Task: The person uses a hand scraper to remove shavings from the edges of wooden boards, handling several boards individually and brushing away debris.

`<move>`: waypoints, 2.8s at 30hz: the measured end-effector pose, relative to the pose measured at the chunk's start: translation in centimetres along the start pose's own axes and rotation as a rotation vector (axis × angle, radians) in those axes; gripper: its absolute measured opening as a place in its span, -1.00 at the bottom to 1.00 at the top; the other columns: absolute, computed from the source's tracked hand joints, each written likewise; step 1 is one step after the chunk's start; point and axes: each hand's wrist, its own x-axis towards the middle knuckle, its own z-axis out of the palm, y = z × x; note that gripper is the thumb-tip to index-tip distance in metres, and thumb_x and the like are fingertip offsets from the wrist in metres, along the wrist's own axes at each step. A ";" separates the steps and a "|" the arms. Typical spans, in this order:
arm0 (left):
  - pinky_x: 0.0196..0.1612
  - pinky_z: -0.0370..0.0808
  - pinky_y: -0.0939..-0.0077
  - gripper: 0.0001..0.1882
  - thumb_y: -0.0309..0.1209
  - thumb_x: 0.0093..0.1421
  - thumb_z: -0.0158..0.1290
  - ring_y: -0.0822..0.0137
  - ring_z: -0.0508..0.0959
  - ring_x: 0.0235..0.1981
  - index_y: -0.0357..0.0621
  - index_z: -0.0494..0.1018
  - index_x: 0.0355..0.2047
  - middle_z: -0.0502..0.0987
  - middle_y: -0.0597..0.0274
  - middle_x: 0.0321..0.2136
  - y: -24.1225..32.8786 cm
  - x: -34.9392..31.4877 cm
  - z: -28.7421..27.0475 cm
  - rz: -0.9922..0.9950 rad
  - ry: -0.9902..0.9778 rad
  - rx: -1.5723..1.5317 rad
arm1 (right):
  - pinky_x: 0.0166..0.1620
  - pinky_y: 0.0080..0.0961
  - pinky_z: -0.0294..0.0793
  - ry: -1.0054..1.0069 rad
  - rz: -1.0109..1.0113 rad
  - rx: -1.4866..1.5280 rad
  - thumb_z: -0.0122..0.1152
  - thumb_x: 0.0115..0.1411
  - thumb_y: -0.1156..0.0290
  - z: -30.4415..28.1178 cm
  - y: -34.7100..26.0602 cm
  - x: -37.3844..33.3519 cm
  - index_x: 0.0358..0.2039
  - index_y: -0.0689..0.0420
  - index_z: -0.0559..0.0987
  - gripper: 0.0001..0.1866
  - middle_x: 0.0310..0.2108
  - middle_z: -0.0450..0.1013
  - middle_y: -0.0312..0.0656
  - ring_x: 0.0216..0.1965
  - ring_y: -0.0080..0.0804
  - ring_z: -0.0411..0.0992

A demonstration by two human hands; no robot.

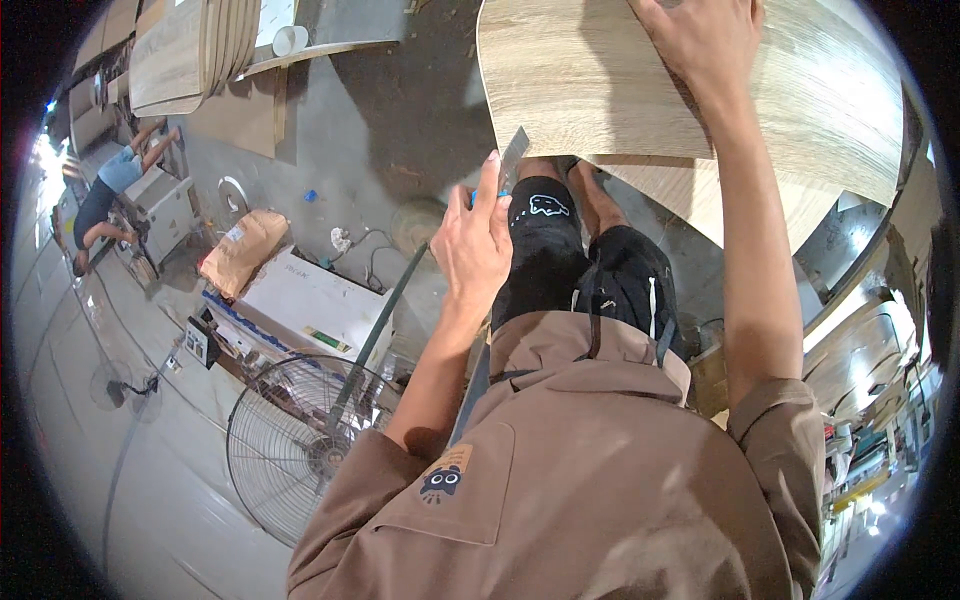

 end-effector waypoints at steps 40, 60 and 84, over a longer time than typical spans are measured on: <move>-0.34 0.63 -0.01 -0.44 -0.20 0.50 0.12 -0.12 0.65 -0.36 0.48 0.41 0.48 0.55 0.02 -0.26 -1.0 15.5 -4.2 0.393 -0.003 0.126 | 0.51 -0.01 0.17 -0.160 0.092 -0.098 0.46 0.24 -0.01 -1.6 0.8 0.6 0.26 0.16 0.59 -0.31 0.24 0.44 -0.07 0.39 -0.06 0.27; -0.19 0.58 0.07 -0.49 -0.26 0.56 0.07 -0.09 0.61 -0.29 0.14 0.43 0.48 0.56 -0.04 -0.27 0.7 4.7 -1.4 0.112 -0.058 -0.063 | 0.45 -0.02 0.25 -0.003 0.021 -0.056 0.54 0.14 0.14 -0.6 0.8 0.3 0.13 0.14 0.64 -0.41 0.16 0.48 -0.04 0.34 0.03 0.34; -0.37 0.57 0.09 -0.44 -0.24 0.51 0.10 0.01 0.58 -0.44 0.31 0.41 0.50 0.46 0.07 -0.38 0.4 8.7 -1.6 0.239 0.026 -0.048 | 0.46 -0.01 0.23 0.207 -0.161 -0.082 0.51 0.14 0.07 3.6 6.2 0.0 0.15 0.15 0.65 -0.37 0.19 0.47 -0.04 0.35 0.01 0.32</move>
